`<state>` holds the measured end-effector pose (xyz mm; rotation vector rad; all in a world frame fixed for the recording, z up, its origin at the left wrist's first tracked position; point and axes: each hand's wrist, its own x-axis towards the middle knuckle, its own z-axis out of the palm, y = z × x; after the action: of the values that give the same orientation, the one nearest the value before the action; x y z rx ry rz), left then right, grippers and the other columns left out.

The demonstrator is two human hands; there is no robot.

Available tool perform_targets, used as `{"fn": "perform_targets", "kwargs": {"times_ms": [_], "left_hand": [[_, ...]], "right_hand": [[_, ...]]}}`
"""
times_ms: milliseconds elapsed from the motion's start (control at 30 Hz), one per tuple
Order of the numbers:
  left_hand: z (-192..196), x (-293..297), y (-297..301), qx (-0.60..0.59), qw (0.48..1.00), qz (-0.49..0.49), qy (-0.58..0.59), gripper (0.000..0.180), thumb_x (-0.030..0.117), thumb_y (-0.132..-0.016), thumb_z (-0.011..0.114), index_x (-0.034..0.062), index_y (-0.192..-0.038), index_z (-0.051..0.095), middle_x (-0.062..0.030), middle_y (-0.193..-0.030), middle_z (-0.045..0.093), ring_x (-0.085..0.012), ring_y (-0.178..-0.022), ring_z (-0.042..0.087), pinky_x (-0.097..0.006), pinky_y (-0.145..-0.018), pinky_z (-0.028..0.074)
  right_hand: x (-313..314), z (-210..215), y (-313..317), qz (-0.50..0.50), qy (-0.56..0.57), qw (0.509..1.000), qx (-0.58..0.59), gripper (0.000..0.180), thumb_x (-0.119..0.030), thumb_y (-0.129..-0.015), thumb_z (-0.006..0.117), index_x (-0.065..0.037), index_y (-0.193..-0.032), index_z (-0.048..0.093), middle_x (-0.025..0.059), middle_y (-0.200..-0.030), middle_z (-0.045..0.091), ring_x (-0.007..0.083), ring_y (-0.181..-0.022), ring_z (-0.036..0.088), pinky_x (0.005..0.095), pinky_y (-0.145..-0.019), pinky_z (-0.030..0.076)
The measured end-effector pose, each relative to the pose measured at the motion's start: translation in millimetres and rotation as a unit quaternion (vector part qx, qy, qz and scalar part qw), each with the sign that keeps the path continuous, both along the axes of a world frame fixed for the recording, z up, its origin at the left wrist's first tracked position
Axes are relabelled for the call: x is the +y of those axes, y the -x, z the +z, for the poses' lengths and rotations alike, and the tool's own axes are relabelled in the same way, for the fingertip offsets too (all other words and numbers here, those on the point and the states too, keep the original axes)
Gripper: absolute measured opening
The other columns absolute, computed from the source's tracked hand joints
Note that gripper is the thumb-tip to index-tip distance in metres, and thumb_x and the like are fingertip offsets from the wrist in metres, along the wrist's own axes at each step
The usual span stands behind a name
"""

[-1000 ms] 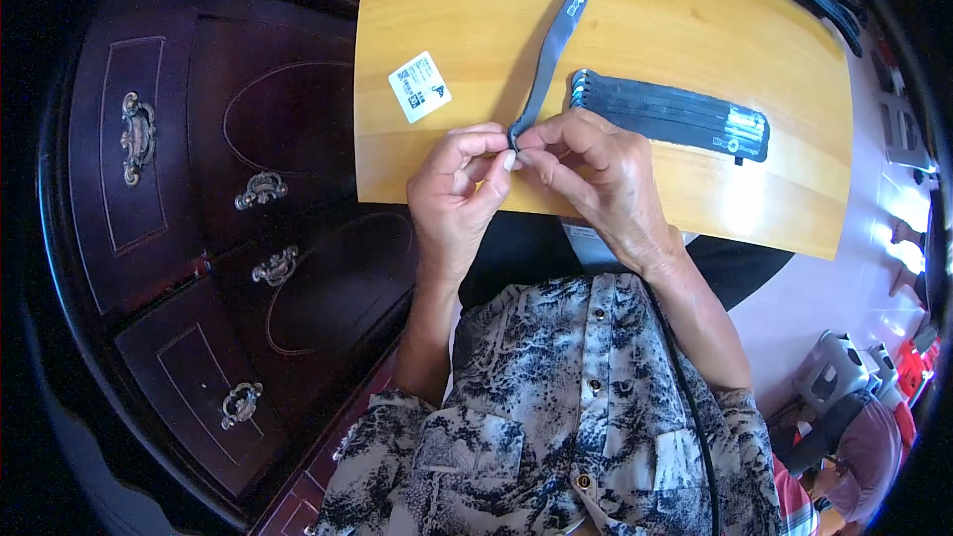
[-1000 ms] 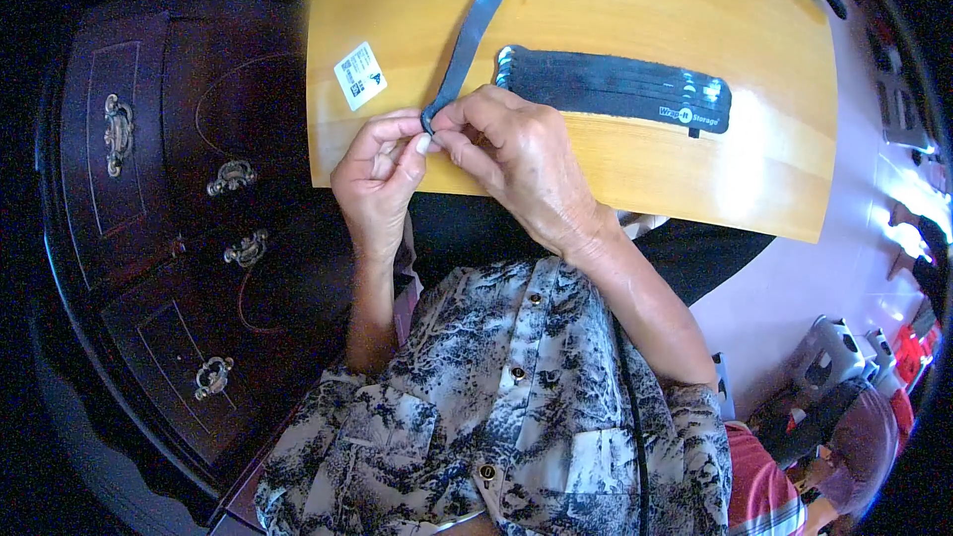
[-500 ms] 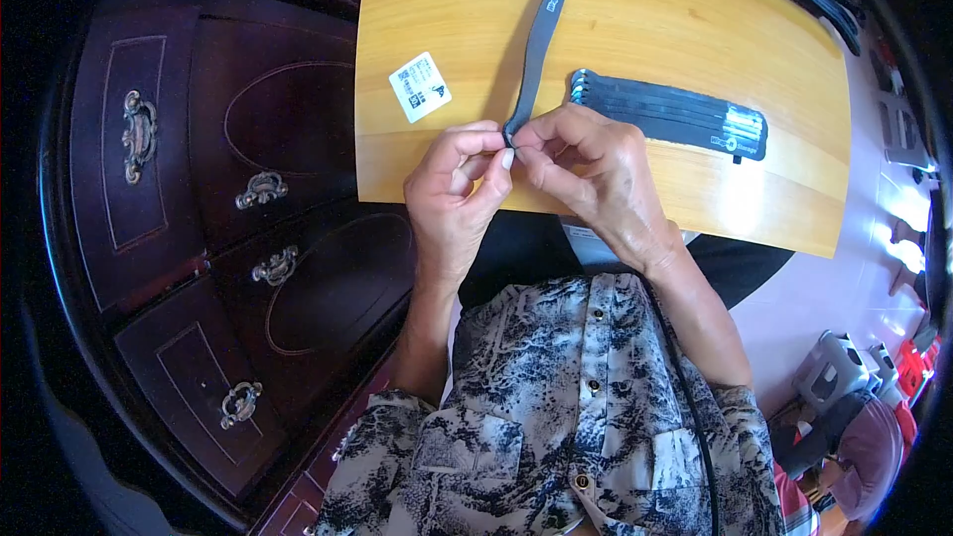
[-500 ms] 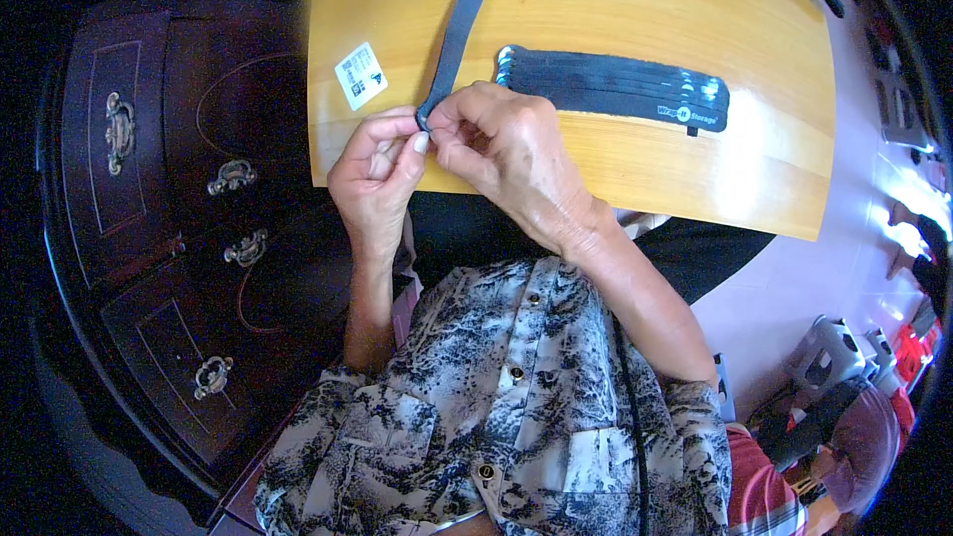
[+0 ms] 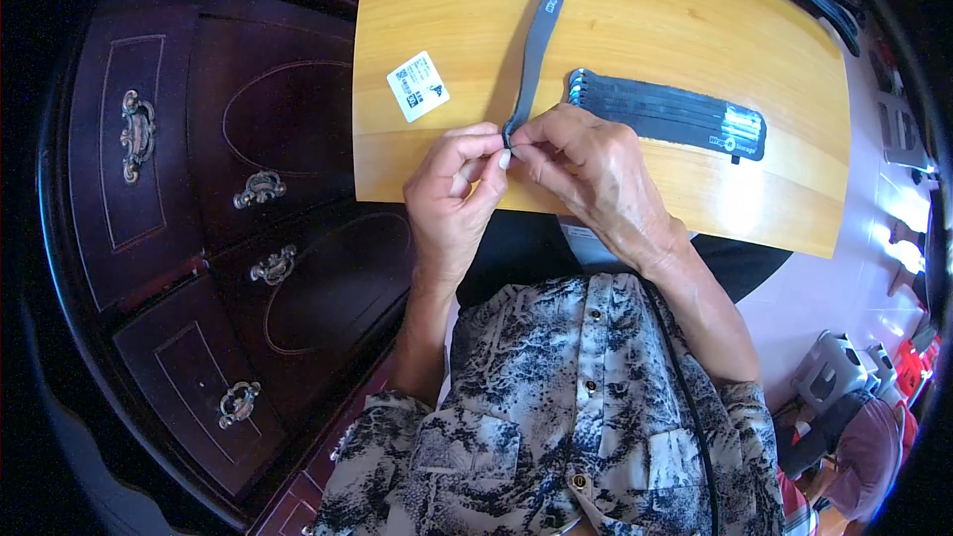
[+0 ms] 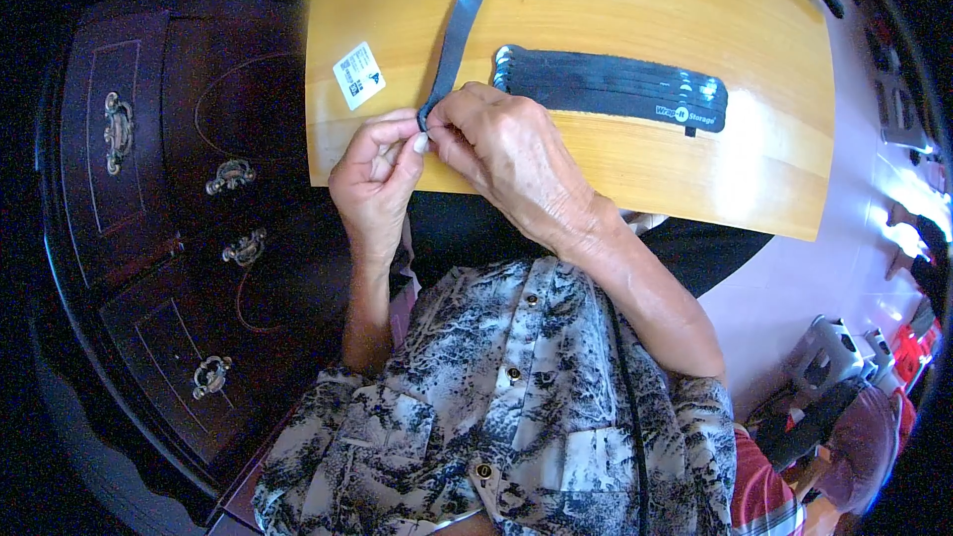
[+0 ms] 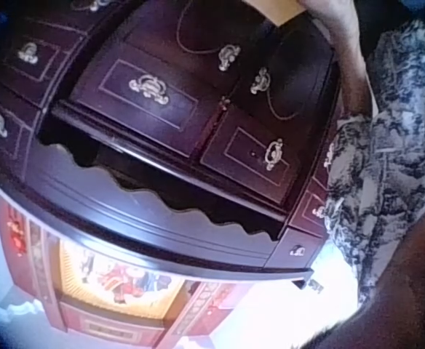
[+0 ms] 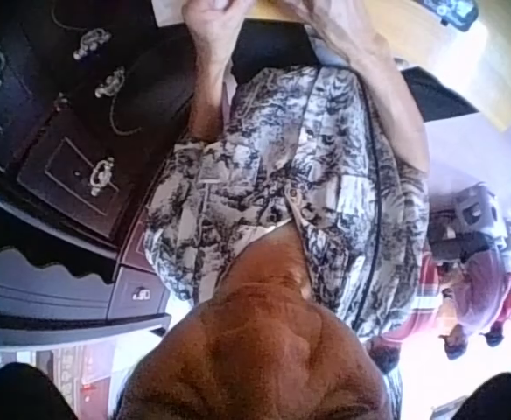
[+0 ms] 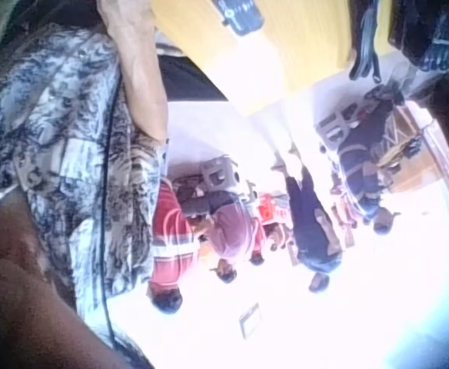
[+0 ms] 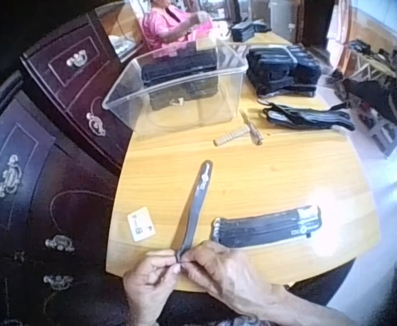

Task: Sorting and organizing black flexible straps into piles and a plastic container.

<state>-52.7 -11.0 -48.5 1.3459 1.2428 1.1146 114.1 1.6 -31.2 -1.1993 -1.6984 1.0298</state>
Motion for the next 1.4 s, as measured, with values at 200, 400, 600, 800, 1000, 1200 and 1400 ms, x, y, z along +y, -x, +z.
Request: {"fn": "perform_targets", "kwargs": {"times_ms": [200,400,600,800,1000,1200,1400], "left_hand": [[2.8,-0.3,-1.5,0.022,1.000,0.005,-0.016,0.017,-0.012,-0.081,0.062,-0.0037,-0.096,0.061,-0.0091,-0.106,0.059,-0.0108,-0.092,0.059,-0.022,-0.077,0.053],[-3.9,-0.3,-2.8,0.009,0.999,0.014,-0.027,0.016,-0.012,-0.081,0.062,-0.0041,-0.096,0.060,-0.0097,-0.107,0.059,-0.0114,-0.093,0.059,-0.022,-0.078,0.052],[-11.3,-0.6,-7.6,-0.028,0.999,0.031,-0.009,0.017,-0.012,-0.083,0.059,-0.0051,-0.098,0.059,-0.0105,-0.107,0.059,-0.0125,-0.094,0.060,-0.024,-0.083,0.051],[-14.7,-0.7,-4.7,-0.039,0.999,0.036,0.012,0.015,-0.011,-0.085,0.057,-0.0046,-0.098,0.058,-0.0099,-0.107,0.059,-0.0114,-0.092,0.059,-0.023,-0.081,0.051],[-13.7,2.0,-6.9,0.121,0.987,0.037,-0.099,0.017,-0.010,-0.081,0.061,-0.0023,-0.096,0.058,-0.0111,-0.100,0.063,-0.0146,-0.086,0.062,-0.025,-0.075,0.051],[-16.2,1.7,-9.3,0.185,0.968,0.018,-0.171,0.023,-0.009,-0.072,0.066,-0.0004,-0.092,0.058,-0.0124,-0.095,0.063,-0.0235,-0.084,0.064,-0.030,-0.074,0.052],[-15.9,3.6,-12.0,0.145,0.966,0.034,-0.212,0.022,-0.011,-0.072,0.066,-0.0006,-0.090,0.057,-0.0128,-0.098,0.063,-0.0210,-0.084,0.063,-0.029,-0.073,0.051]], "right_hand": [[-0.7,2.6,4.1,-0.010,-0.012,1.000,-0.001,0.012,-0.008,-0.081,0.061,0.002,-0.084,0.056,0.0185,-0.079,0.058,0.0367,-0.074,0.060,0.0413,-0.065,0.049],[1.9,-4.7,6.8,-0.016,-0.004,1.000,0.024,0.014,-0.009,-0.080,0.063,0.002,-0.084,0.056,0.0190,-0.078,0.058,0.0374,-0.071,0.059,0.0414,-0.063,0.048],[1.3,-11.6,8.8,-0.035,0.016,0.999,0.027,0.013,-0.008,-0.079,0.064,0.002,-0.084,0.057,0.0193,-0.077,0.059,0.0369,-0.069,0.060,0.0405,-0.062,0.048],[1.5,-13.1,10.9,-0.045,0.040,0.997,0.044,0.011,-0.006,-0.078,0.064,0.002,-0.083,0.058,0.0191,-0.076,0.060,0.0364,-0.068,0.061,0.0402,-0.062,0.049],[2.9,-9.9,10.8,-0.048,0.047,0.998,0.020,0.014,-0.008,-0.077,0.064,0.004,-0.082,0.058,0.0214,-0.076,0.060,0.0383,-0.070,0.061,0.0403,-0.062,0.049],[5.9,-1.5,13.4,-0.063,0.062,0.996,0.002,0.015,-0.009,-0.073,0.063,0.004,-0.072,0.056,0.0222,-0.067,0.059,0.0403,-0.063,0.059,0.0416,-0.058,0.048],[3.5,-10.1,16.5,-0.083,0.129,0.980,0.126,0.015,-0.005,-0.071,0.066,0.002,-0.066,0.053,0.0085,-0.056,0.053,0.0112,-0.053,0.050,0.0279,-0.048,0.041]]}}
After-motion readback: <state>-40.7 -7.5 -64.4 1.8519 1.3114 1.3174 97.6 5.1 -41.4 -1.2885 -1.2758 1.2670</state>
